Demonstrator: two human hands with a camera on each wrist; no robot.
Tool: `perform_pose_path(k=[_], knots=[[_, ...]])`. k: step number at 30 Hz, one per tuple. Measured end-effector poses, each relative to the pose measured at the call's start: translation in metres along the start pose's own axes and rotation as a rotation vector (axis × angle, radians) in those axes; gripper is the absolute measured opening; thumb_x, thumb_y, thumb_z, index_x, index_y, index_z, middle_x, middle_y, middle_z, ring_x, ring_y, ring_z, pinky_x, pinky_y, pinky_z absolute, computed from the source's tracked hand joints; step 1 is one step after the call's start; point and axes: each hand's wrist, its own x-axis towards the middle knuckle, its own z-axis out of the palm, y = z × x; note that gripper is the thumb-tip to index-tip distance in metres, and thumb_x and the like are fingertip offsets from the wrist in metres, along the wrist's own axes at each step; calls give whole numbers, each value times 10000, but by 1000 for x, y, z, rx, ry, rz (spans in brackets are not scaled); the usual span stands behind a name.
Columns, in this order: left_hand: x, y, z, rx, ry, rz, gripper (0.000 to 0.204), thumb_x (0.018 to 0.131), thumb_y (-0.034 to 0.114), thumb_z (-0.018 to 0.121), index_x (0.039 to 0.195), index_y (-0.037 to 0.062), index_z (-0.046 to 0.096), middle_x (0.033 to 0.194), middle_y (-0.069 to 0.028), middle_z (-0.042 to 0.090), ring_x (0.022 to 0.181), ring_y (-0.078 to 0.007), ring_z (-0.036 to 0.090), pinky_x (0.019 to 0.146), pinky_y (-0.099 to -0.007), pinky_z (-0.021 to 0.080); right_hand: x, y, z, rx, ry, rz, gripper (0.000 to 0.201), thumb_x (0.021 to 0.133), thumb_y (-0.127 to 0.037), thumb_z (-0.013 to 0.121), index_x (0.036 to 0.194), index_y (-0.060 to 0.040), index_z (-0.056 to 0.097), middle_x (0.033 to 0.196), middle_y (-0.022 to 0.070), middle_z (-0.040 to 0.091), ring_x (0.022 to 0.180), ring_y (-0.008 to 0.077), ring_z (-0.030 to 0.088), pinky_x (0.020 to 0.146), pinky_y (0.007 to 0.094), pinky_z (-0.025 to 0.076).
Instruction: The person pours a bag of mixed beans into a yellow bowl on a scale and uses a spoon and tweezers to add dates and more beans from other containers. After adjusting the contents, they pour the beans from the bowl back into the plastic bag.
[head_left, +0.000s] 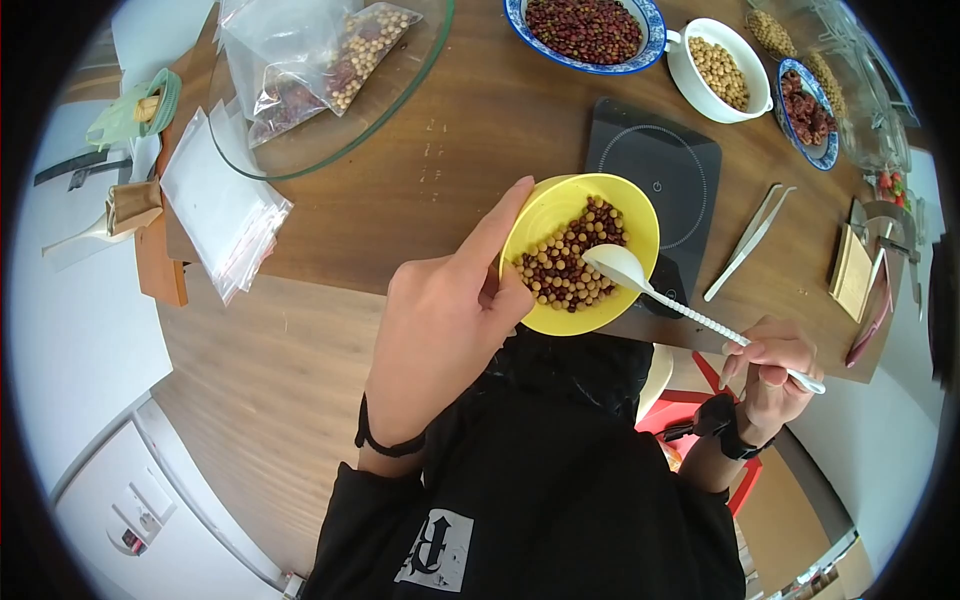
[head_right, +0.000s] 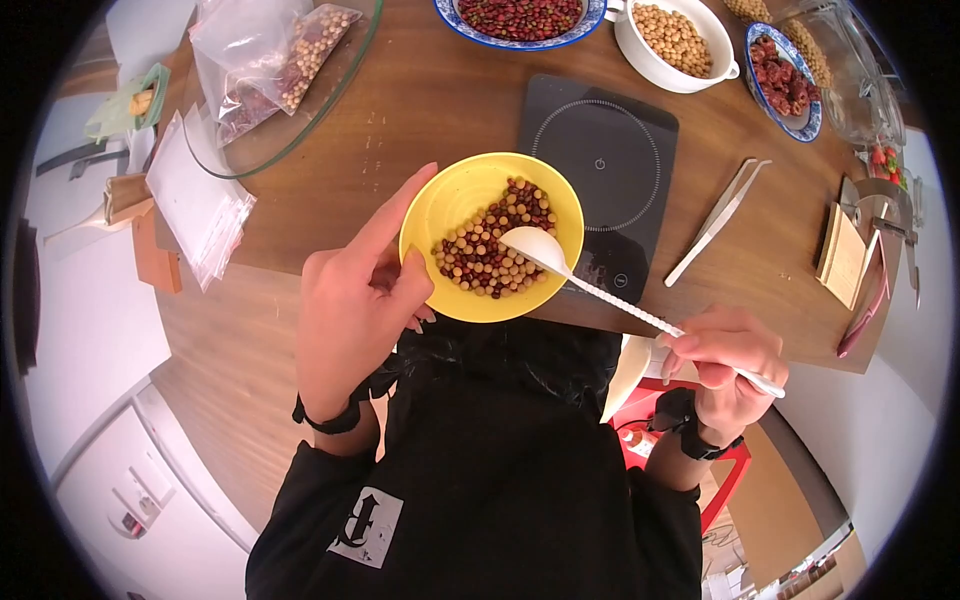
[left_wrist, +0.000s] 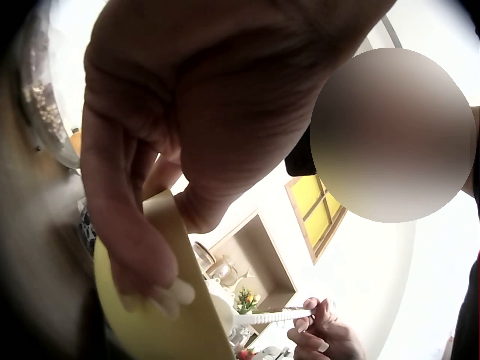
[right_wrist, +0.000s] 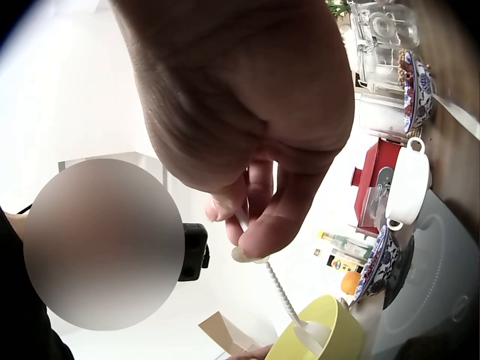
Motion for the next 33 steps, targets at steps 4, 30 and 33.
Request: perform_pose_path(k=[4, 30, 33], knots=[[0, -3, 1, -42, 20, 9, 640, 795, -6, 651, 1418, 101, 551, 628, -172, 605, 543, -308, 640, 555, -393, 512, 2, 0, -1, 4, 8, -6, 374, 1003, -377, 592, 943, -20, 685, 808, 134, 709, 508, 164, 635, 514, 274, 433], [0, 4, -6, -45, -45, -84, 562, 865, -19, 537, 1415, 91, 571, 641, -87, 686, 507, -124, 671, 519, -262, 553, -3, 11, -5, 195, -12, 56, 373, 1004, -352, 617, 900, 1, 682, 792, 141, 691, 480, 154, 608, 501, 264, 425], [0, 5, -6, -73, -42, -104, 564, 861, -22, 535, 1412, 93, 575, 639, -87, 684, 506, -123, 668, 519, -262, 553, -1, 12, -6, 203, -11, 47, 361, 1014, -336, 608, 906, 4, 667, 792, 141, 685, 471, 152, 597, 502, 263, 426]])
